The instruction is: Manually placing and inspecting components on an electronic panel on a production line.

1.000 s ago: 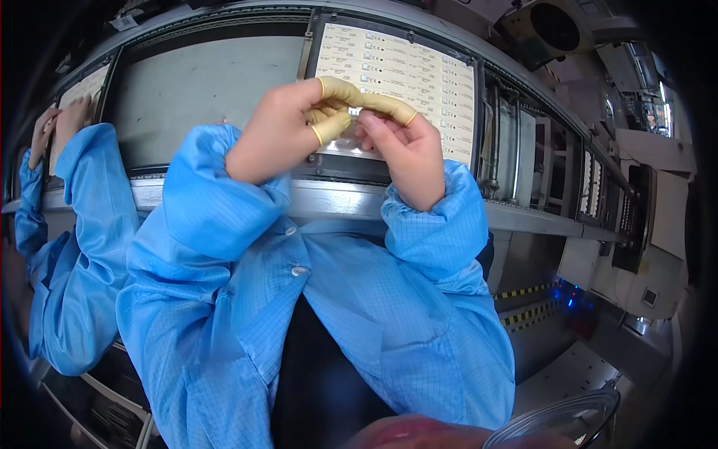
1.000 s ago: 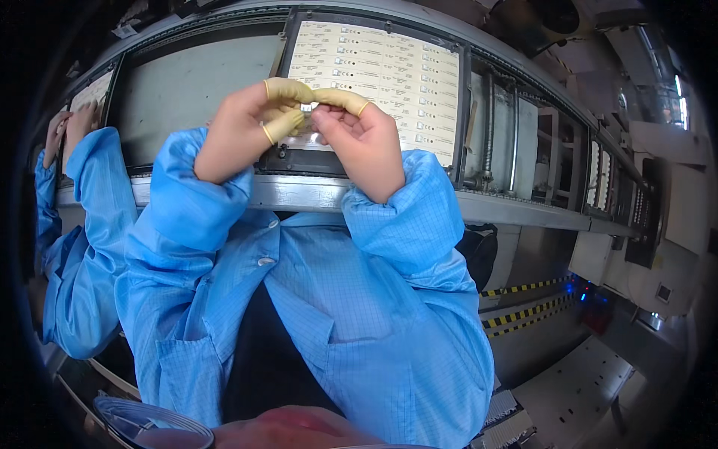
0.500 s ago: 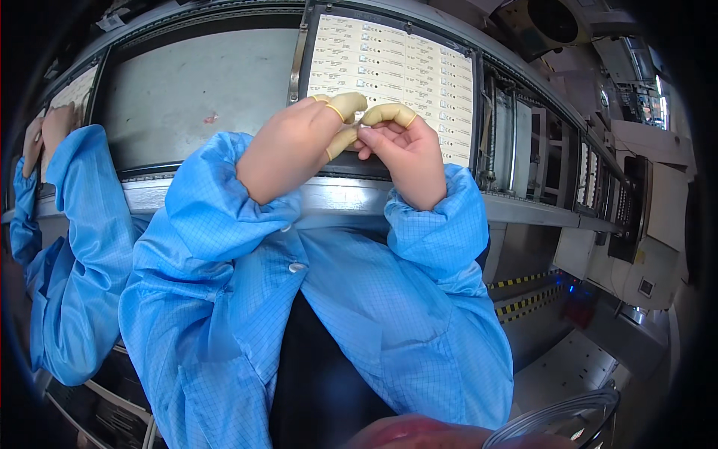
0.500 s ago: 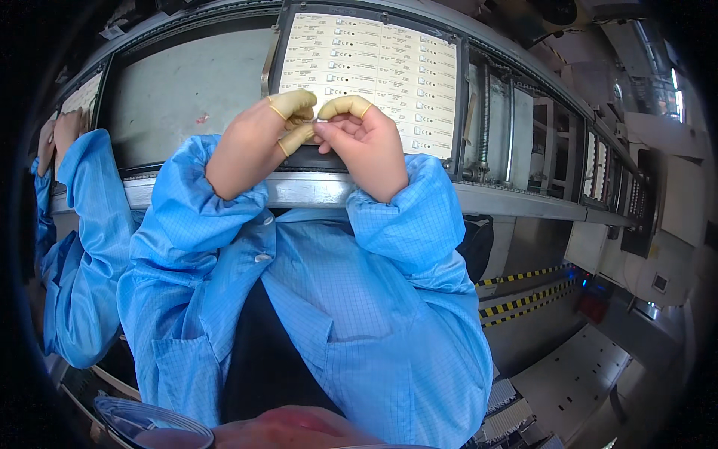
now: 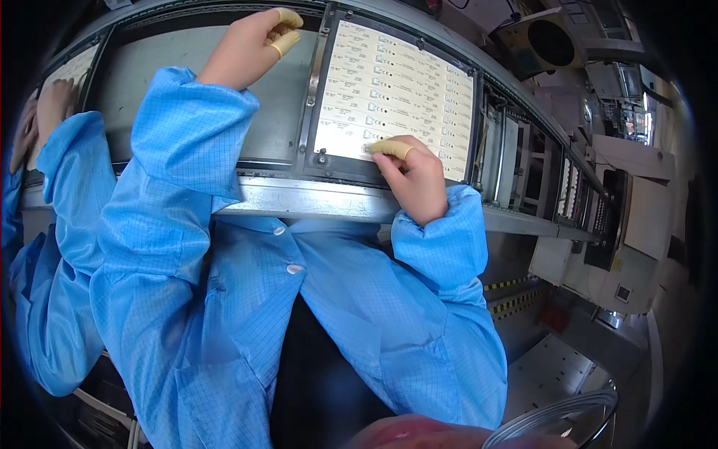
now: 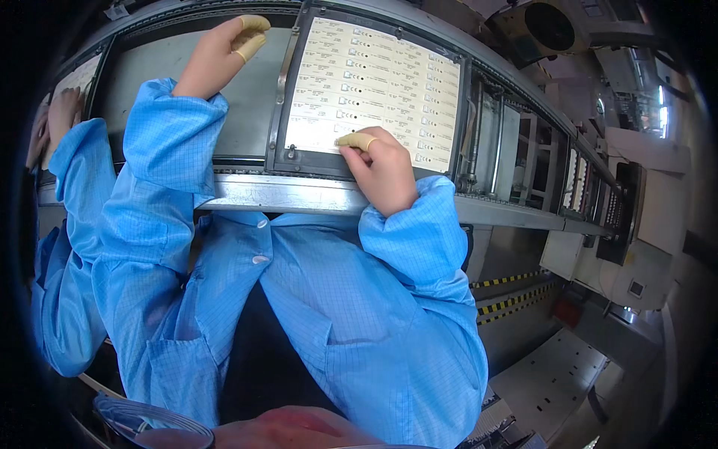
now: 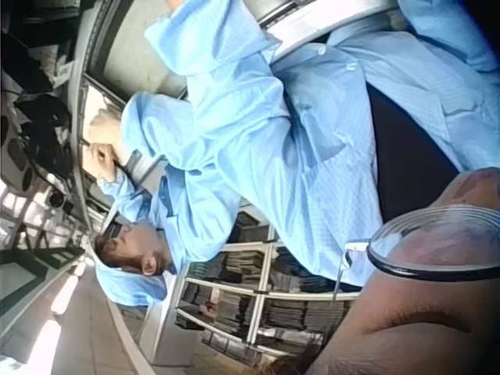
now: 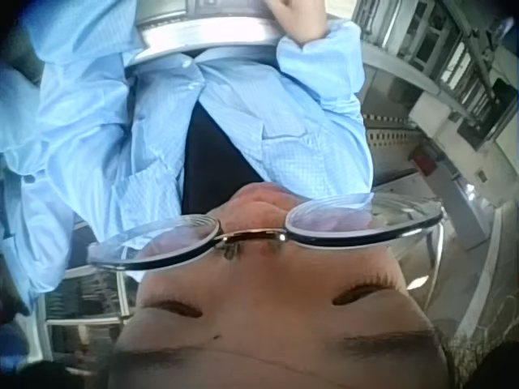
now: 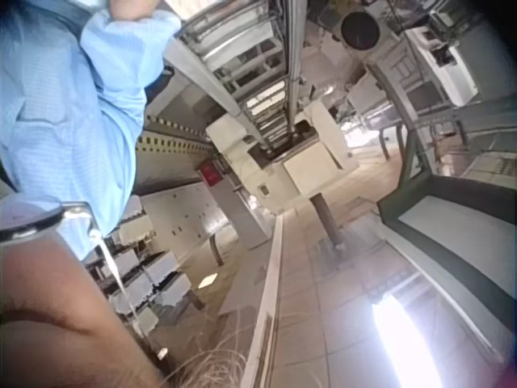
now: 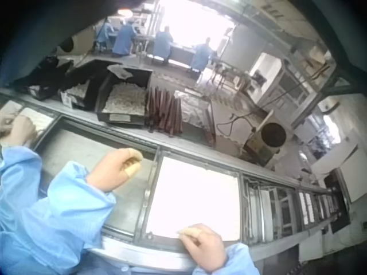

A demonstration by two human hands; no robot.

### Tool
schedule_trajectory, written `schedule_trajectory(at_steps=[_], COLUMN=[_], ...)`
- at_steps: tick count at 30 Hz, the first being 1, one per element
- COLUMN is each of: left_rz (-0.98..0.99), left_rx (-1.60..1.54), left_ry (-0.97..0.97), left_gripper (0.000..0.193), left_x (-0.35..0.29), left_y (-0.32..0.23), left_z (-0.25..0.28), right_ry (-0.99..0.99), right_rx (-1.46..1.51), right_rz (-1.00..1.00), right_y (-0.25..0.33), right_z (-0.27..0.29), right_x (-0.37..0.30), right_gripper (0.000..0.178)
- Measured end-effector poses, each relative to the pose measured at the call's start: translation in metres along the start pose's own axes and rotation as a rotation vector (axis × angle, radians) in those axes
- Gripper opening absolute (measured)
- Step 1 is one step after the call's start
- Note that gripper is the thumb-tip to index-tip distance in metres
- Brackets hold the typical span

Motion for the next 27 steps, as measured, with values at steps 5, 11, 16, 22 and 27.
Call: schedule_trajectory(at_steps=[5, 11, 16, 22, 27], left_rz=[0.122, 0.070, 0.066, 0.020, 0.042], left_rx=[-0.016, 0.104, 0.150, 0.220, 0.229], left_ry=[0.074, 0.097, 0.110, 0.126, 0.151], left_gripper=[0.024, 0.024, 0.023, 0.022, 0.021], left_x=[-0.006, -0.006, -0.009, -0.007, -0.007], left_y=[0.012, 0.007, 0.006, -0.004, -0.004], left_z=[-0.002, 0.002, -0.003, -0.003, -0.005], right_ry=[-0.029, 0.060, 0.191, 0.050, -0.065], right_rx=[0.118, -0.218, -0.350, -0.454, -0.384], right_rz=[-0.079, 0.061, -0.017, 0.174, 0.107], right_y=[-0.012, 0.012, 0.008, 0.017, 0.011], right_z=[-0.002, 0.009, 0.001, 0.006, 0.014], right_x=[-0.003, -0.003, 0.001, 0.006, 0.000], right_gripper=[0.018, 0.016, 0.013, 0.012, 0.016])
Point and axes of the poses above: each hand's wrist, its own x-axis towards the middle knuckle, its own z-axis out of the back of the hand, y = z × x, the point moved 6 cm from there along x, towards the middle knuckle, and after that the axes turned 5 degrees about y, right-handed, at the moved point
